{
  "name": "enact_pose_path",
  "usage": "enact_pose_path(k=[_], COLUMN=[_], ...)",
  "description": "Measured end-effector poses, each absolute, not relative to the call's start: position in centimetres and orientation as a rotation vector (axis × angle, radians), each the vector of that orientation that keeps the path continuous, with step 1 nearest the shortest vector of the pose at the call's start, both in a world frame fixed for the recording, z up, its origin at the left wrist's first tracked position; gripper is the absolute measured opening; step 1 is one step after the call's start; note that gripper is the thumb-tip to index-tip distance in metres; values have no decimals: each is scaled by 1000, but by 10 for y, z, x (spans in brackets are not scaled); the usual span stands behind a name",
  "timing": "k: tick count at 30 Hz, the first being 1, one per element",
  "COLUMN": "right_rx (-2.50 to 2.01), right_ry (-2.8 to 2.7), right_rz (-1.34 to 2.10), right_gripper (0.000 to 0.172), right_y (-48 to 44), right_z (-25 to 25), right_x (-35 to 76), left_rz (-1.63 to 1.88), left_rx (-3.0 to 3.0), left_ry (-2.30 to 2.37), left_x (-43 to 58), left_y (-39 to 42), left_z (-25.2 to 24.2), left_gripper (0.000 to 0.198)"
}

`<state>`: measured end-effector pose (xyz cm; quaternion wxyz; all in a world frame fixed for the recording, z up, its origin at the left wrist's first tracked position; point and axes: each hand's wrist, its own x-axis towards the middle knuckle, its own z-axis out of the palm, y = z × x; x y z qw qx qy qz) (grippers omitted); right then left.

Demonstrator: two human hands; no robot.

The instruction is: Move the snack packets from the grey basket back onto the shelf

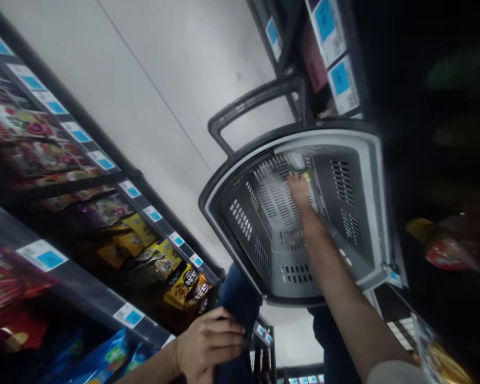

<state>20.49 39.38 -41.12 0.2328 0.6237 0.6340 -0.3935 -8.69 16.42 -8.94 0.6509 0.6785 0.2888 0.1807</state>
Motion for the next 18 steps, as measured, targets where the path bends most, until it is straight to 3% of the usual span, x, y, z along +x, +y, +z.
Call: enact_pose_path(k=[3, 8, 12, 15, 18], right_rx=[1722, 1834, 2094, 2199, 2241], right_ry=[1434, 1260, 1170, 1192, 1281], right_rz=[-1308, -1449, -1560, -1691, -1818], right_gripper=[51, 37, 46, 47, 37], right_y=[352, 258, 217, 218, 227], right_z=[-364, -249, -138, -51, 34], right_x=[210, 210, 204, 200, 202], left_rz=[416, 274, -52, -477, -690], left_rx=[1539, 1579, 1627, 1575, 1473], left_ry=[646, 618, 562, 707, 940], left_x=[-79, -64, -38, 6, 52], left_y=[155, 150, 153, 166, 187], left_z=[-86, -68, -44, -5, 80], left_gripper=[47, 45, 35, 28, 41])
